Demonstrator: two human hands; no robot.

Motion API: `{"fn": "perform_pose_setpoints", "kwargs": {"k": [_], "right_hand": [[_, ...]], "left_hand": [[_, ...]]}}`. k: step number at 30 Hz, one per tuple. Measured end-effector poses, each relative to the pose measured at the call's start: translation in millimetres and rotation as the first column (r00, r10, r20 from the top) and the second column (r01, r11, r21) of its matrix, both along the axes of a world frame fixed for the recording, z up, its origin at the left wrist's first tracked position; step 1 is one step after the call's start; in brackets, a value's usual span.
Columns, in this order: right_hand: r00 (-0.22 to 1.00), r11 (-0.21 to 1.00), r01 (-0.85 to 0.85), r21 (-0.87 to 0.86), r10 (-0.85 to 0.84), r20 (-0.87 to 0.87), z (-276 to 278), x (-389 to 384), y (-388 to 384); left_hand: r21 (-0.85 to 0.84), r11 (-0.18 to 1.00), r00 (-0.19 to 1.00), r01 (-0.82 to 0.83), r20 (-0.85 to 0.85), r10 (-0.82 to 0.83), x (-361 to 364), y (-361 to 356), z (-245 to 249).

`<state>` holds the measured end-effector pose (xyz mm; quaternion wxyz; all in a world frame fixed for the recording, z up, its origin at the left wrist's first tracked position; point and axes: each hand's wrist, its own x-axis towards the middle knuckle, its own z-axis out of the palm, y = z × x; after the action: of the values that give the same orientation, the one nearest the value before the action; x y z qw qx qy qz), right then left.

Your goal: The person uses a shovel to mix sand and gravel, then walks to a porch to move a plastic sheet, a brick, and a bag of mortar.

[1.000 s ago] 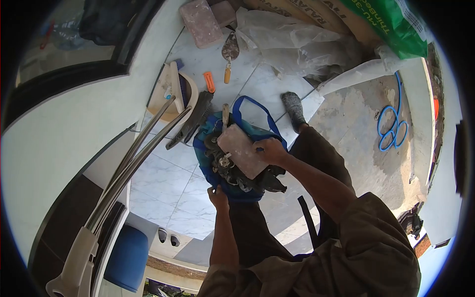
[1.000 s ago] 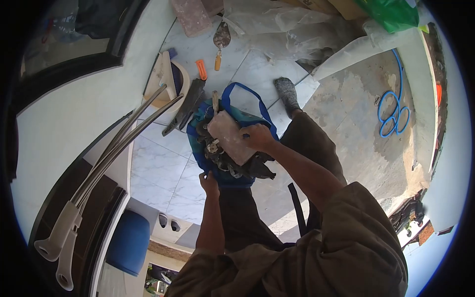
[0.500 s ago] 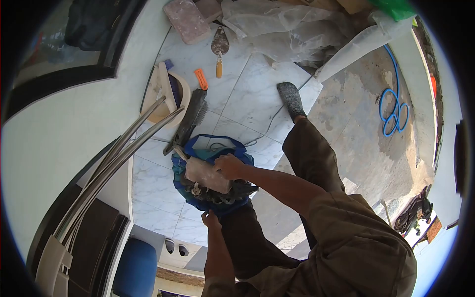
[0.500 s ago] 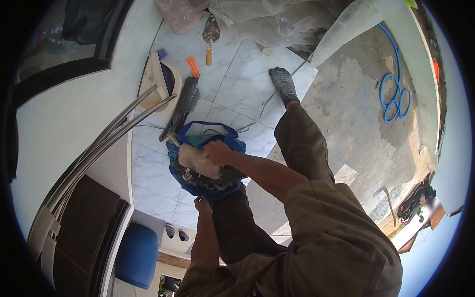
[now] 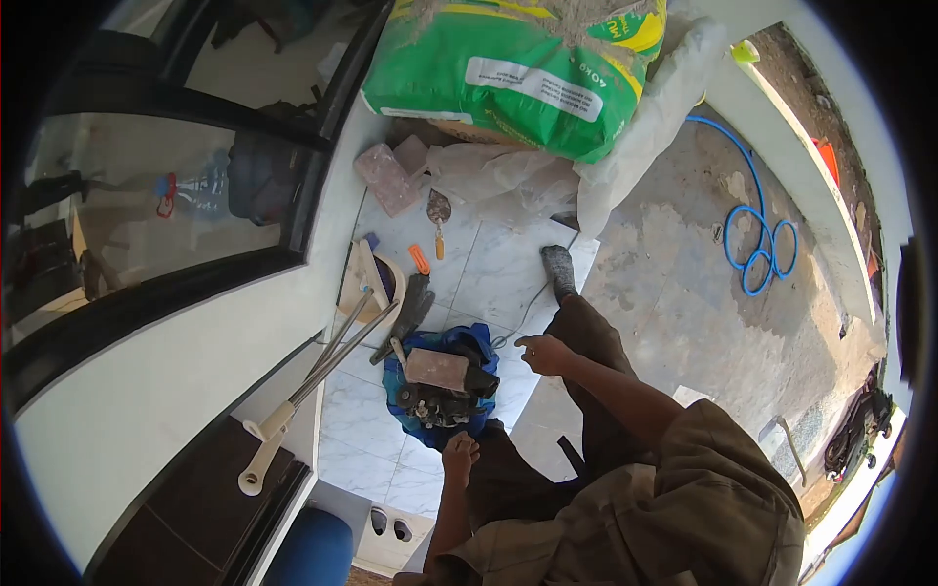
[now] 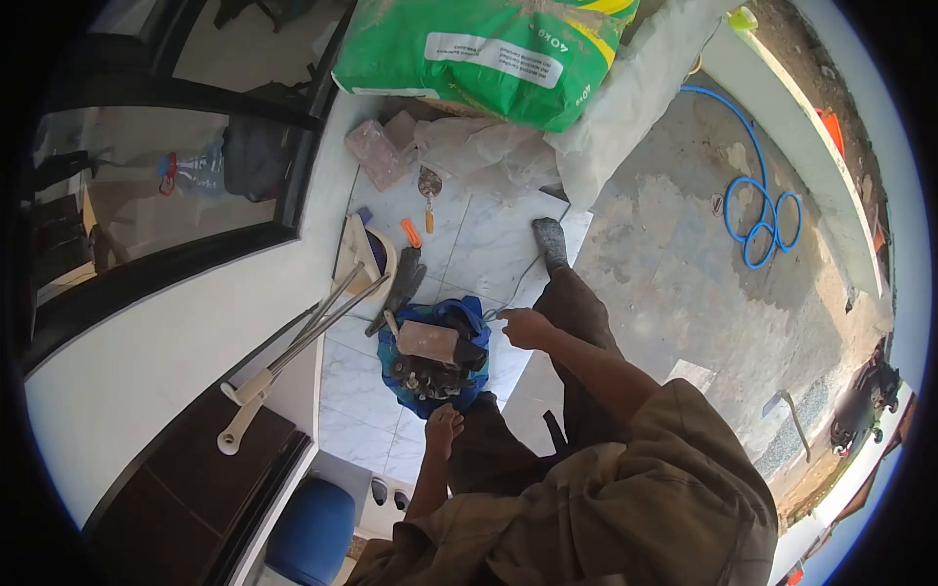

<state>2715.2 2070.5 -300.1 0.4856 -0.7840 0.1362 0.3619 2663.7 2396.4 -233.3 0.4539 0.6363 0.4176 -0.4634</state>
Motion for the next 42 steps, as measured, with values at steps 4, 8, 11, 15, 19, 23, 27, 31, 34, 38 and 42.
{"fn": "perform_pose_setpoints", "kwargs": {"k": [4, 8, 11, 15, 19, 23, 27, 31, 34, 38, 42], "right_hand": [[0.923, 0.932, 0.361, -0.045, -0.35, 0.158, 96.0, 26.7, -121.1], [0.897, 0.894, 0.436, -0.103, -0.422, 0.134, 131.3, 29.2, -234.1], [0.827, 0.828, 0.552, -0.098, -0.529, 0.189, 158.9, 43.9, -297.7], [0.667, 0.676, 0.735, 0.057, -0.735, 0.124, 186.8, 97.3, -338.4], [0.47, 0.402, 0.859, 0.318, -0.864, -0.179, 216.7, 163.1, -320.3], [0.351, 0.203, 0.912, 0.357, -0.836, -0.422, 214.7, 209.0, -285.6], [0.196, 0.055, 0.949, 0.309, -0.873, -0.447, 209.1, 234.2, -270.5], [0.065, -0.029, 0.976, 0.215, -0.906, -0.419, 221.9, 252.5, -255.7], [-0.022, -0.089, 0.983, 0.164, -0.928, -0.373, 212.9, 256.5, -239.1], [-0.072, -0.16, 0.952, 0.261, -0.945, -0.319, 231.4, 269.6, -229.1], [-0.096, -0.164, 0.933, 0.322, -0.972, -0.217, 216.3, 278.7, -228.9]], "left_hand": [[0.002, 1.0, 1.0, -0.017, 0.01, 0.017, 42.3, -64.7, 55.5], [-0.13, 0.991, 0.993, -0.013, 0.111, 0.027, 92.0, -134.2, 94.2], [-0.131, 0.986, 0.968, 0.102, 0.242, -0.068, 160.9, -202.1, 143.1], [-0.099, 0.95, 0.892, 0.295, 0.384, -0.237, 234.3, -230.1, 164.9], [-0.191, 0.975, 0.931, 0.117, 0.362, -0.041, 301.6, -246.2, 172.4], [-0.167, 0.978, 0.928, 0.121, 0.368, -0.052, 378.5, -263.9, 168.6], [-0.111, 0.954, 0.884, 0.278, 0.418, -0.209, 485.8, -297.9, 160.4], [-0.103, 0.869, 0.82, 0.484, 0.4, -0.409, 574.7, -340.5, 143.6], [-0.265, 0.722, 0.767, 0.639, 0.288, -0.573, 614.8, -368.4, 144.6], [-0.484, 0.659, 0.814, 0.576, 0.263, -0.518, 628.3, -357.7, 98.9], [-0.579, 0.627, 0.849, 0.521, 0.273, -0.453, 633.8, -359.2, 78.8]]}}
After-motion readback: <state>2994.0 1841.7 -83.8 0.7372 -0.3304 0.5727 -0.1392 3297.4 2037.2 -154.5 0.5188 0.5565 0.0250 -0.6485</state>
